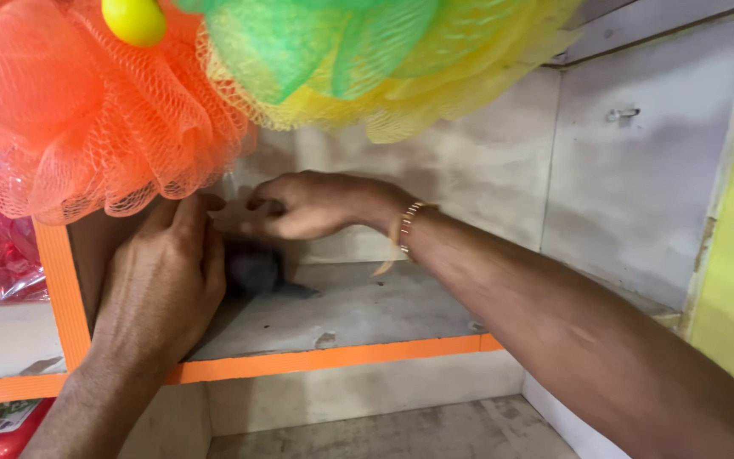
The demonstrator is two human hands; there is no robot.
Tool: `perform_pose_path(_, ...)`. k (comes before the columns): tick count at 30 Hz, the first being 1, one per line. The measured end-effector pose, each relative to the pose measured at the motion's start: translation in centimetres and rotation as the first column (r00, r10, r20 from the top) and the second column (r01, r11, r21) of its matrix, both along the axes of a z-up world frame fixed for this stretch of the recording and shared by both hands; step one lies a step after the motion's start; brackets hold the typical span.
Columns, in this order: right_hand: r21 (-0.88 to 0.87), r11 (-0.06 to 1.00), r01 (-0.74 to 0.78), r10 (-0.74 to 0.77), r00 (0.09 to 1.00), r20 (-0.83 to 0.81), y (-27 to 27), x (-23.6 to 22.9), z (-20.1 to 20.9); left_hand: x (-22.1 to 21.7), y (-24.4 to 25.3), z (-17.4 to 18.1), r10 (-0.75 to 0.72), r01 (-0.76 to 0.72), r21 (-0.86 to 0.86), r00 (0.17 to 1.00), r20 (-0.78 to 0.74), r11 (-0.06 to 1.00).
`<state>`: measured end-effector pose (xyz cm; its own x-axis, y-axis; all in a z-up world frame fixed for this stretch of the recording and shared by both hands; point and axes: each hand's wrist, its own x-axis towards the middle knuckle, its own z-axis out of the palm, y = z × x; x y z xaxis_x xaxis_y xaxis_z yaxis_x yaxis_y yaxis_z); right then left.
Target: The person wipes the interior surfaces of a wooden shelving unit with a dark cloth. They clean the back wall, side walls, and shelf edges, moving the cloth back and forth to remove dust or residue.
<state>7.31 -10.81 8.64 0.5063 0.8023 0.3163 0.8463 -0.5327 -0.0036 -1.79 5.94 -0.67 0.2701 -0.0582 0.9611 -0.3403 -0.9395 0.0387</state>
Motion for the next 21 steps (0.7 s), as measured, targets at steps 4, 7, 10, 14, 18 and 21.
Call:
perform_pose_path(4,0.061,0.988,0.139,-0.151,0.944,0.295,-5.4,-3.6,-1.0,0.4,0.4,0.3,-0.127,0.142,0.032,0.951,-0.282,0.989)
perform_pose_path(7,0.21,0.963,0.169,-0.219,0.944,0.247,-8.8,-6.2,-3.9,2.7,-0.2,0.4,0.02,0.077,0.122,0.761,-0.648,0.99)
perform_pose_path(10,0.304,0.928,0.217,-0.278,0.945,0.173,-11.0,-8.2,-6.7,4.5,-3.2,-0.7,0.16,-0.052,0.158,0.565,-0.809,0.986)
perform_pose_path(14,0.381,0.898,0.222,-0.293,0.946,0.138,-12.5,-7.7,-8.3,4.2,-9.3,-1.9,-0.001,0.29,0.225,0.615,-0.789,0.93)
perform_pose_path(18,0.506,0.847,0.163,-0.255,0.96,0.118,-14.0,-4.7,-9.3,2.9,-7.3,0.9,0.047,0.291,0.228,0.519,-0.853,0.929)
perform_pose_path(21,0.543,0.819,0.187,-0.229,0.973,0.011,-15.2,-3.1,-10.9,3.7,-7.5,1.3,0.504,-0.195,0.465,0.357,-0.787,0.864)
